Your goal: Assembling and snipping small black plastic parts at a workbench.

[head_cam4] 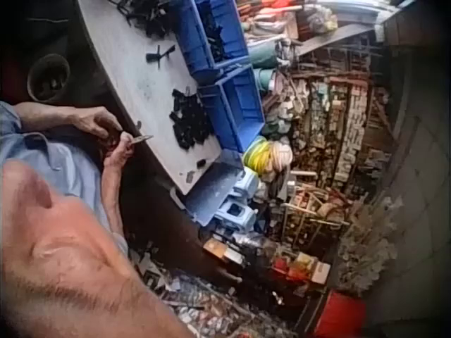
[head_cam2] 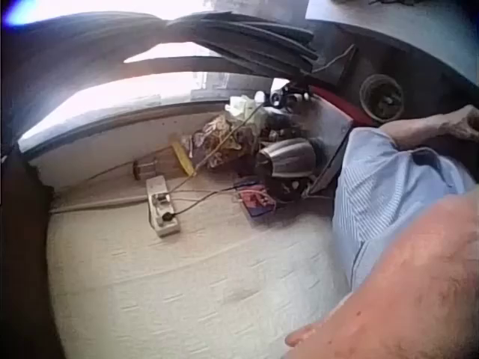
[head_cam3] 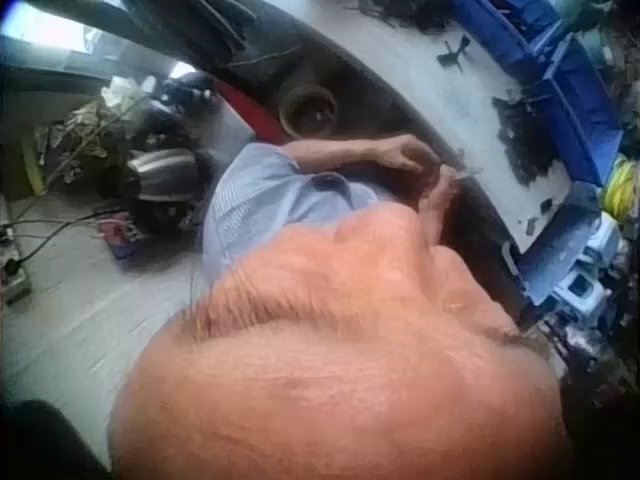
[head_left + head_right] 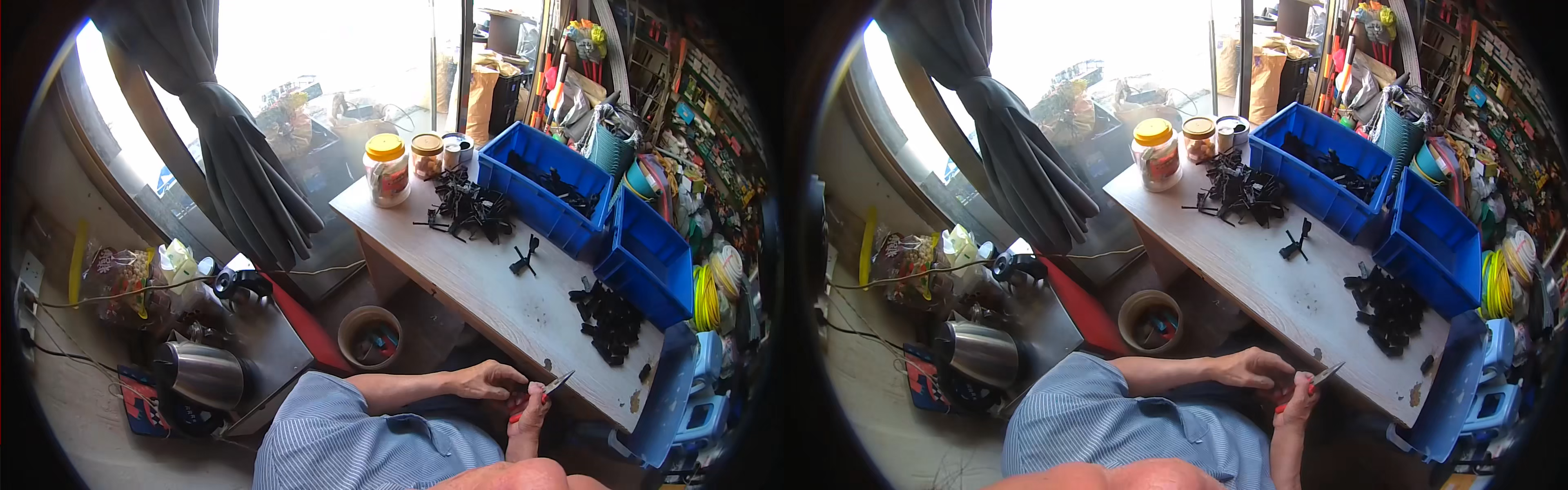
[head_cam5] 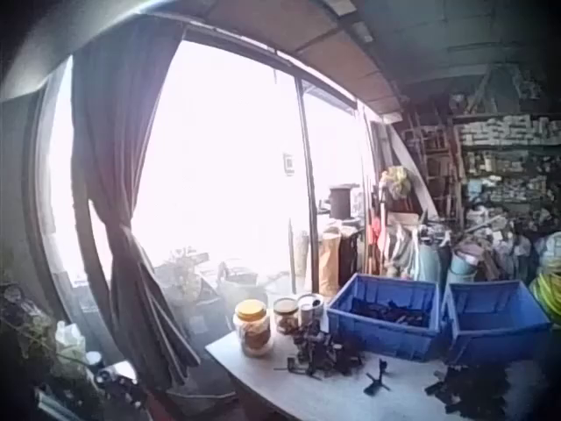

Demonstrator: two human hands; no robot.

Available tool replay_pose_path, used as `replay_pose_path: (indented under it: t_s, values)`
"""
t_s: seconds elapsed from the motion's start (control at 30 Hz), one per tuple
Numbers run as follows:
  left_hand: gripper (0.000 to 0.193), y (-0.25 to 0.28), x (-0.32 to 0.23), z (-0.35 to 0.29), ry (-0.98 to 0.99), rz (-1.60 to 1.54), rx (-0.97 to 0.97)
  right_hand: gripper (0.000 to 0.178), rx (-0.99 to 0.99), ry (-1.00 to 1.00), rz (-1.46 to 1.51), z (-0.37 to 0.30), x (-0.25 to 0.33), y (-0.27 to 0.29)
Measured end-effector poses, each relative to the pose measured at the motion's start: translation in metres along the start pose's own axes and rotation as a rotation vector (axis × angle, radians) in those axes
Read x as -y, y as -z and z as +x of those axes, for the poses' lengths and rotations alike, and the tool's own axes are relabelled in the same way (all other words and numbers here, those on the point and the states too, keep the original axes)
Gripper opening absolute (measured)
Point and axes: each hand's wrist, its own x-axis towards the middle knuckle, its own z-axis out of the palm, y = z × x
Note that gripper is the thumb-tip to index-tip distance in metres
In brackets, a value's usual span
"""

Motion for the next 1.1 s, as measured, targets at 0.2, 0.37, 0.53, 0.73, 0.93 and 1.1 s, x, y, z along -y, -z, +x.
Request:
replay_pose_path:
  t_s: [0.2,0.37,0.53,0.73,0.93,1.1]
  values:
    - [0.049,-0.011,-0.008,-0.004,-0.221,0.358,-0.113,0.011,-0.086,0.015,0.009,-0.011,0.005,-0.02]
    - [0.043,-0.019,-0.004,-0.002,-0.382,0.741,-0.201,0.01,-0.092,0.055,-0.007,-0.011,0.003,-0.019]
    - [0.041,-0.027,-0.006,-0.005,-0.467,0.82,-0.181,0.01,-0.068,0.049,0.003,-0.013,-0.002,-0.011]
    - [0.033,-0.03,-0.006,-0.006,-0.439,0.843,-0.205,0.016,-0.102,-0.013,-0.061,-0.018,-0.002,-0.01]
    - [0.02,-0.029,-0.007,-0.002,-0.29,0.612,-0.532,0.021,-0.098,-0.055,-0.119,-0.017,0.019,-0.039]
    - [0.021,-0.017,-0.008,0.018,-0.181,0.248,-0.698,0.007,0.003,-0.085,-0.096,-0.015,0.02,-0.041]
